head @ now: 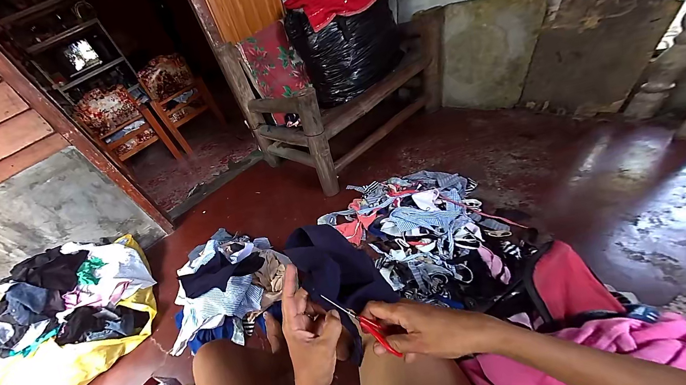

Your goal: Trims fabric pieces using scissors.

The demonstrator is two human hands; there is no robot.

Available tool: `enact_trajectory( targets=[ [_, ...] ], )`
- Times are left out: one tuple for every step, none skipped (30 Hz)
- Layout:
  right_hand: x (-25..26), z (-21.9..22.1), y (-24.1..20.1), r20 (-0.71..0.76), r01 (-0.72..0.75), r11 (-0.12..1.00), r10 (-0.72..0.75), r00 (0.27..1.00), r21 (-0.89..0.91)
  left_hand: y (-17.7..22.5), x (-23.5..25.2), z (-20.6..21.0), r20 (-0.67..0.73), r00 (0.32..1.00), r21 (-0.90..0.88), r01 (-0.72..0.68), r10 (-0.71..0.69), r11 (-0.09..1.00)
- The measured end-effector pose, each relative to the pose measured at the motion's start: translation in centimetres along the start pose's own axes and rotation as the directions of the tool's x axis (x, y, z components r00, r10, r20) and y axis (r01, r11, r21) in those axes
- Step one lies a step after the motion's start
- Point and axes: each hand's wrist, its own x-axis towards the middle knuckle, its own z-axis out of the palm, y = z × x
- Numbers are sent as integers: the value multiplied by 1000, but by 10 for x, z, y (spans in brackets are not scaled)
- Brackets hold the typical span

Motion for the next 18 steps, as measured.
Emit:
enact_trajectory(
  targets=[
    [0,0,0,7,-7,1000,7,1000,10,0,0,0,-3,1000,9,1,-1,1000],
    [1,0,0,9,-10,1000,10,1000,5,0,0,-1,-2,1000,21,1,-1,1000],
    [2,0,-1,7,-9,1000,9,1000,-15,0,0,-2,7,1000,36,2,-3,999],
    [2,-1,-2,1,-4,999,4,1000,-38,0,0,-2,19,1000,45,4,-5,999],
    [3,-1,-5,-13,2,998,-3,1000,-56,0,0,0,35,999,50,4,-5,999],
    [3,0,-7,-27,4,998,-6,1000,-70,0,-1,2,47,999,59,4,-7,998],
    [3,0,-7,-36,9,997,-12,999,-76,0,-1,3,53,999,61,3,-6,998],
    [3,0,-5,-42,13,998,-16,999,-68,0,-1,4,56,998,61,2,-5,998],
    [2,0,-2,-45,16,999,-18,999,-48,0,-1,5,56,998,56,3,-7,998],
    [1,0,1,-42,16,1000,-17,999,-21,-1,-2,5,52,999,47,7,-10,999],
    [1,-1,3,-33,8,1000,-8,999,10,-2,-2,5,43,999,37,15,-16,999],
    [1,-1,3,-26,-5,999,6,1000,43,-4,-1,3,33,999,17,30,-31,999],
    [0,-1,3,-20,-18,998,19,1000,62,-6,-1,2,18,998,-15,53,-52,998],
    [0,-2,3,-18,-27,998,29,999,64,-9,-2,1,-5,997,-56,81,-81,995],
    [1,-3,2,-17,-36,998,37,999,54,-12,-2,0,-36,993,-106,109,-113,988],
    [1,-3,2,-18,-45,999,46,999,30,-14,-2,-1,-71,987,-155,132,-144,979],
    [1,-4,1,-15,-57,998,57,998,-8,-13,-2,-2,-99,979,-196,157,-179,968],
    [1,-4,0,-19,-69,996,68,998,-52,-12,-1,-3,-120,971,-234,173,-205,957]
  ],
)
